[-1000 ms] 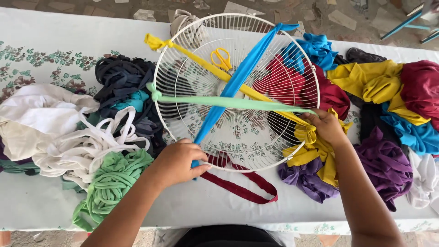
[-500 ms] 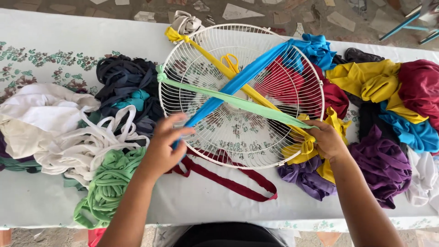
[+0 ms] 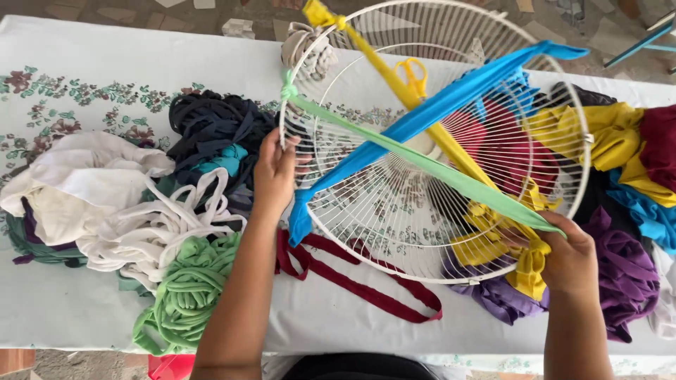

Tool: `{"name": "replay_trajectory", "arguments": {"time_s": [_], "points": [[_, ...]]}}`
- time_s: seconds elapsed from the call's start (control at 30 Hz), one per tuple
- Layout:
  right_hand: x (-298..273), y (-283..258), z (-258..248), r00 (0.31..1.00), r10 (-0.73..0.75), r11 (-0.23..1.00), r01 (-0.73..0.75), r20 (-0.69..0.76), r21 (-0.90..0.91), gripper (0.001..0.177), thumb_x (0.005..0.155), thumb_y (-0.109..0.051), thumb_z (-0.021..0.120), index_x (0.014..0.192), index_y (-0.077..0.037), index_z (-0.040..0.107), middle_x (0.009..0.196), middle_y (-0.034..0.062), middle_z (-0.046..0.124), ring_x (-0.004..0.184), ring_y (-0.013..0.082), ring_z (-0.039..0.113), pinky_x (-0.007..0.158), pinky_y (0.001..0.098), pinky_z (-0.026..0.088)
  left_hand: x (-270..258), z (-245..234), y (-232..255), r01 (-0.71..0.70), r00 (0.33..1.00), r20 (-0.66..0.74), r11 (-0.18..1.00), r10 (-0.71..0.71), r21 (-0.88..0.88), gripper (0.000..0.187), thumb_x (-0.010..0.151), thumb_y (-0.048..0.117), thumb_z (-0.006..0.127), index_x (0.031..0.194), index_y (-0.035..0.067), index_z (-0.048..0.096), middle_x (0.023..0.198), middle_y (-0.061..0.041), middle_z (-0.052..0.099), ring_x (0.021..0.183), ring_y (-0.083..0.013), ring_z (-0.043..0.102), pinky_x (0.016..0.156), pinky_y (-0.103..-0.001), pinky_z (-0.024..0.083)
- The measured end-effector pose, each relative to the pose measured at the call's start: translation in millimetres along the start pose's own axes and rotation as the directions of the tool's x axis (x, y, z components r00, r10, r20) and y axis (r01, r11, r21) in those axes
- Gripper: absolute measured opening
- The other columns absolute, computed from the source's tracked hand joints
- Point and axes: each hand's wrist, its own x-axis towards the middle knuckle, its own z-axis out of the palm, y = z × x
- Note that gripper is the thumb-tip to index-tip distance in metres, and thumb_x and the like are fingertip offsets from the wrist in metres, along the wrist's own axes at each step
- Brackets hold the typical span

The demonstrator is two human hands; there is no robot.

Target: Tying and weaving strips of colorful fabric onto a metal fan guard to create a handmade rug.

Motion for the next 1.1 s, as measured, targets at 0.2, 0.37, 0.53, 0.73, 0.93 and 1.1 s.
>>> {"name": "replay_trajectory", "arguments": {"time_s": [0.2, 0.37, 0.53, 0.73, 0.93, 1.1], "points": [[-5.0, -22.2, 49.5, 0.989, 0.103, 0.982, -0.084, -0.105, 0.171, 0.019, 0.101, 0.0, 0.051, 0.113, 0.003, 0.065, 0.104, 0.0137, 0.073, 0.09, 0.0251, 0.075, 0.084, 0.038, 0.063, 67.6, 13.1, -9.2, 0.009, 0.997, 0.077, 0.996, -0.003, -0.084, 0.042, 0.106, 0.019, 0.056, 0.143, 0.002, 0.046, 0.122, -0.01, 0.069, 0.089, -0.0186, 0.076, 0.067, -0.027, 0.058], [14.6, 47.7, 11.0, 0.982, 0.061, 0.989, -0.036, -0.176, 0.144, 0.016, 0.111, 0.003, 0.055, 0.122, 0.007, 0.066, 0.115, 0.0132, 0.071, 0.102, 0.0201, 0.07, 0.094, 0.0312, 0.056, 131.9, 6.4, -58.1, 0.301, 0.949, 0.143, 0.942, -0.281, -0.145, 0.038, 0.11, 0.027, 0.056, 0.136, -0.002, 0.056, 0.11, -0.011, 0.07, 0.08, -0.0149, 0.073, 0.065, -0.027, 0.057], [17.0, 61.9, -12.7, 0.97, 0.08, 0.977, -0.031, -0.229, 0.21, 0.014, 0.112, 0.004, 0.055, 0.121, 0.007, 0.066, 0.113, 0.0149, 0.071, 0.103, 0.0226, 0.071, 0.095, 0.0341, 0.057, 198.8, 19.0, -90.6, 0.019, 0.973, -0.225, 0.957, 0.049, 0.289, 0.052, 0.097, 0.024, 0.078, 0.139, 0.002, 0.057, 0.123, -0.016, 0.064, 0.095, -0.0238, 0.065, 0.077, -0.035, 0.053], [-1.9, 37.7, 2.1, 0.958, 0.084, 0.977, -0.025, -0.273, 0.213, 0.017, 0.112, 0.004, 0.053, 0.121, 0.006, 0.067, 0.116, 0.0169, 0.071, 0.105, 0.0256, 0.072, 0.097, 0.0377, 0.059, 256.5, 35.3, -96.5, -0.179, 0.941, -0.033, 0.575, 0.338, 0.799, 0.081, 0.069, 0.018, 0.097, 0.14, 0.022, 0.058, 0.141, -0.022, 0.047, 0.12, -0.0443, 0.053, 0.096, -0.051, 0.051], [-36.9, 45.0, 20.0, 0.965, 0.047, 0.978, 0.008, -0.26, 0.21, 0.014, 0.114, 0.004, 0.054, 0.12, 0.007, 0.067, 0.116, 0.018, 0.071, 0.102, 0.0242, 0.071, 0.099, 0.0366, 0.056, 171.8, -21.6, 20.1, -0.004, 0.997, 0.041, 0.493, -0.063, 0.87, 0.064, 0.069, 0.019, 0.088, 0.129, 0.024, 0.065, 0.132, -0.013, 0.057, 0.119, -0.0382, 0.06, 0.098, -0.047, 0.055], [-67.7, 61.4, 71.6, 0.976, -0.148, 0.733, 0.217, 0.161, -0.645, 0.036, 0.093, 0.008, 0.06, 0.128, 0.003, 0.064, 0.122, 0.0091, 0.068, 0.113, 0.0154, 0.065, 0.102, 0.03, 0.05, 32.5, -25.9, 145.0, -0.309, 0.923, 0.225, 0.252, 0.314, 0.917, 0.038, 0.084, 0.012, 0.082, 0.121, 0.01, 0.07, 0.124, -0.013, 0.066, 0.115, -0.0396, 0.059, 0.095, -0.053, 0.047]]}}
